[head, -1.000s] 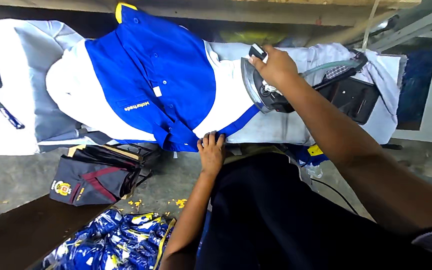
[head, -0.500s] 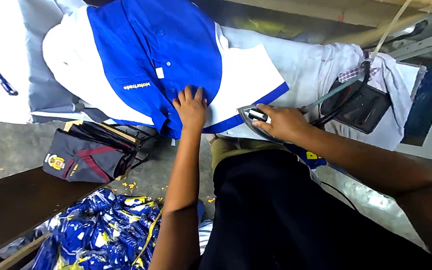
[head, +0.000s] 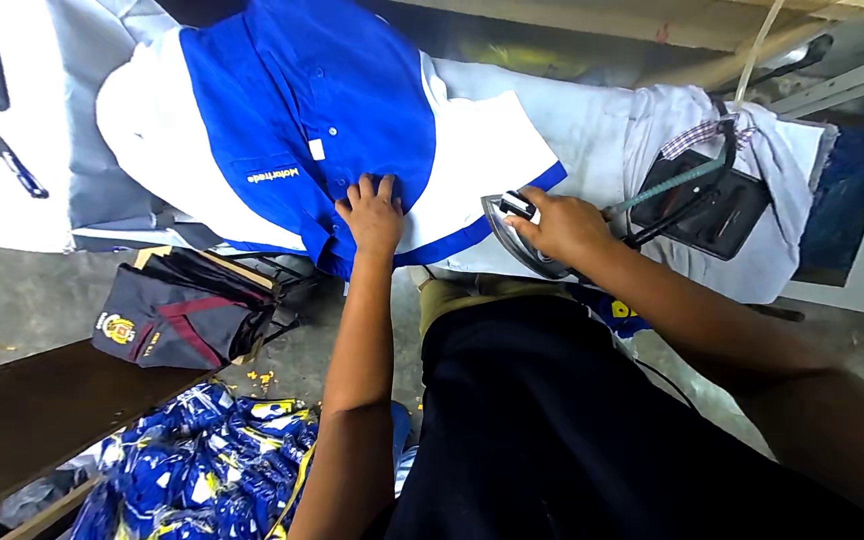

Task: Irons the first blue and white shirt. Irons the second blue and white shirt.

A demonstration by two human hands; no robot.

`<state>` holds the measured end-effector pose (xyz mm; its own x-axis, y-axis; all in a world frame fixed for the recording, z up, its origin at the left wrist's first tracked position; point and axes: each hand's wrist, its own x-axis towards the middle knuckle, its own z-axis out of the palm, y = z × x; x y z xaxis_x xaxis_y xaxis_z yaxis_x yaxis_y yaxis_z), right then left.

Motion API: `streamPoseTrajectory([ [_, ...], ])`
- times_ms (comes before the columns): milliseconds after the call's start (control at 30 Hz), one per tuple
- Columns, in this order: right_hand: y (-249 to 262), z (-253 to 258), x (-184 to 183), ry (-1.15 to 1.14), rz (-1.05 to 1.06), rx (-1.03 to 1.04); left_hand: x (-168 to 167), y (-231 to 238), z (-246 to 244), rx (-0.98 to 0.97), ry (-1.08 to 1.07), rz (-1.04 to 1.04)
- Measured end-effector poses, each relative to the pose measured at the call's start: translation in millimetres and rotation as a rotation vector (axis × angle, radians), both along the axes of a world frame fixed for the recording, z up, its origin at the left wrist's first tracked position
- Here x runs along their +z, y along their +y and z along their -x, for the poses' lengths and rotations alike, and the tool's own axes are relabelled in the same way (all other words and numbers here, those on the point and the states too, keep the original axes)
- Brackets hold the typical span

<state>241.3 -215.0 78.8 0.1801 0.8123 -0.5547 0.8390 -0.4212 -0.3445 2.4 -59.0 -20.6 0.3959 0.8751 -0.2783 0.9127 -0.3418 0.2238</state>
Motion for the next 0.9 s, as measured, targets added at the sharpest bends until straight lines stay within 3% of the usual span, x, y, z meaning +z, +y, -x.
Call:
streamPoseTrajectory([
  [200, -23.5, -12.0, 1.5, 0.082, -0.005, 0.209, 2.8, 2.3, 2.4, -0.030, -0.060, 0.022],
  [333, -50.9, -63.3, 15.2, 0.126, -0.021, 0.020, 18.4, -23.6, 19.8, -0.095, -0.270, -0.093],
  [467, -80.9, -134.4, 38.8, 0.074, -0.072, -0.120, 20.2, -84.7, 64.2, -0.047, -0.457, -0.219],
  [567, -97.1, -178.8, 40.1, -0.086, -0.019, -0.167, 3.2, -135.4, 81.9, 0.140, -0.584, -0.081],
  [667, -112.1, -218.5, 26.3, -0.194, -0.013, -0.187, -23.7, -173.5, 77.2, 0.569, -0.794, 0.312],
  [767, -118.9, -244.4, 13.9, -0.249, 0.005, -0.227, -32.6, -176.9, 60.8, 0.988, -0.908, 0.602],
  [900, -120.8, -260.3, -2.8, -0.286, -0.016, -0.234, -46.6, -157.2, 48.7, 1.169, -1.133, 0.790],
])
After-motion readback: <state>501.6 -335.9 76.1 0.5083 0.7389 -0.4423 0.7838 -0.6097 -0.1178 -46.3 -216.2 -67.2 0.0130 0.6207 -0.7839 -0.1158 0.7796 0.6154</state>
